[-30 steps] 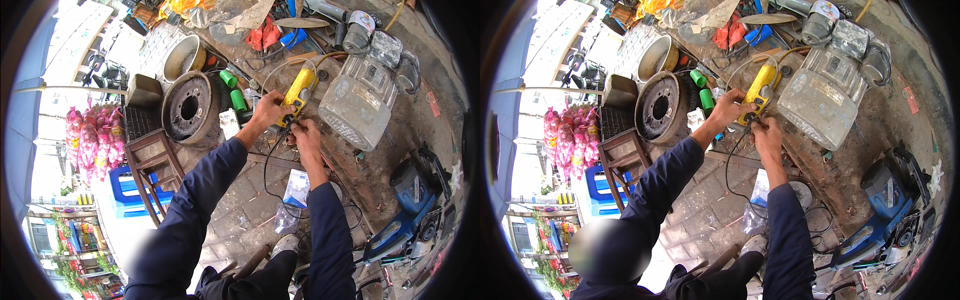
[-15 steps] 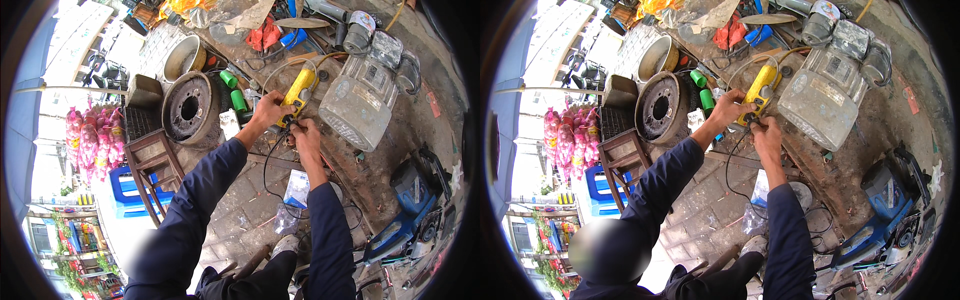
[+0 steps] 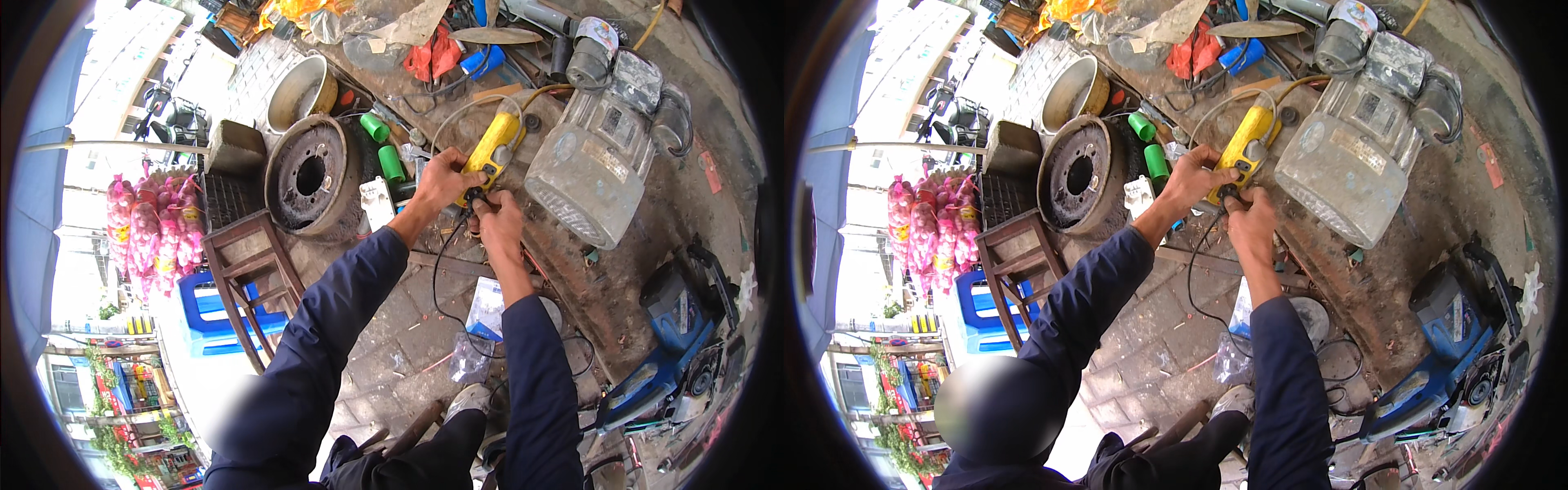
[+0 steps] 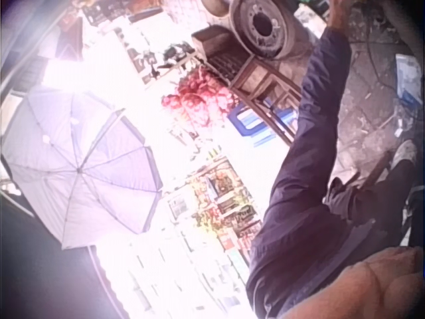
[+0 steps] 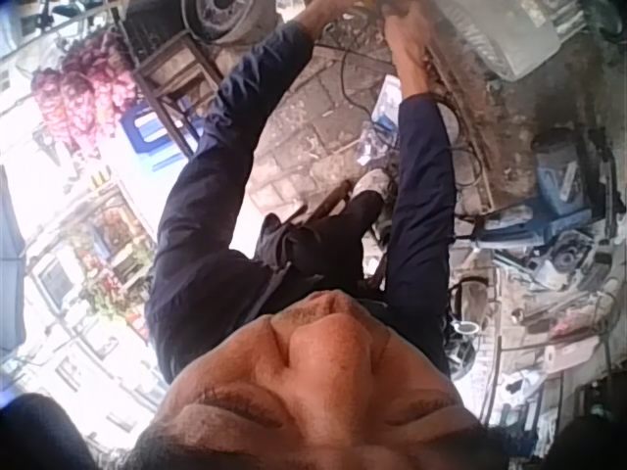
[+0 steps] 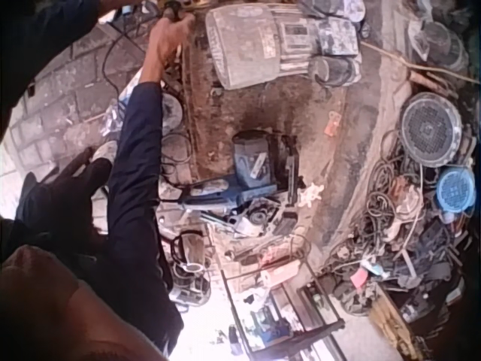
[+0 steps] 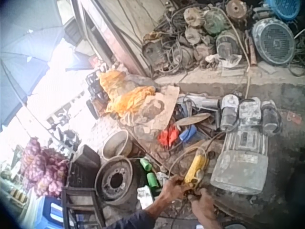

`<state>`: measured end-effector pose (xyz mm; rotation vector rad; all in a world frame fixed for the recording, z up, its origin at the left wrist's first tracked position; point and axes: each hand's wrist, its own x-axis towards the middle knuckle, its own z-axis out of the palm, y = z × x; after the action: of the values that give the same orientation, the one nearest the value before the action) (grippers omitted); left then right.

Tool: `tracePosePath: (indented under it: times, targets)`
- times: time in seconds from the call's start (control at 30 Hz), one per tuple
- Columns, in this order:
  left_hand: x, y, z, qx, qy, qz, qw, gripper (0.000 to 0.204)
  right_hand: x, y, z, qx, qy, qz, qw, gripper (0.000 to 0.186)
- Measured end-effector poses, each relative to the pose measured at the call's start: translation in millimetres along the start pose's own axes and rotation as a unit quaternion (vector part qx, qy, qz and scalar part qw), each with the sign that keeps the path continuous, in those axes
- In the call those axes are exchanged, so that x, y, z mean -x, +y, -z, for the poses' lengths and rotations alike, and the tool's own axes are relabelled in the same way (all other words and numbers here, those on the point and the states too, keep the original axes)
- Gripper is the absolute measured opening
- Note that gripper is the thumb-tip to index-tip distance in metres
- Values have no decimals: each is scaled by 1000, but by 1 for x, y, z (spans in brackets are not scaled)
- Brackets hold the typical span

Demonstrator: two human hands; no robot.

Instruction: The person strips and twists wires of a power cord, connects them to a plug, and tests the connection by plugging the cord into a power strip and a metal kettle. They use pliers and a multimeter during the process.

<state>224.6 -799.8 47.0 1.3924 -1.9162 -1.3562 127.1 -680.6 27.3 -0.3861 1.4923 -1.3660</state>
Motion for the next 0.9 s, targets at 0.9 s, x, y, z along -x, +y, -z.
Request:
tracePosePath:
  times: [0.9]
  targets:
    - [-7, 1, 16, 62, -100, 52, 992, 44, -17, 11, 4, 93, -20, 108, 990, 45]
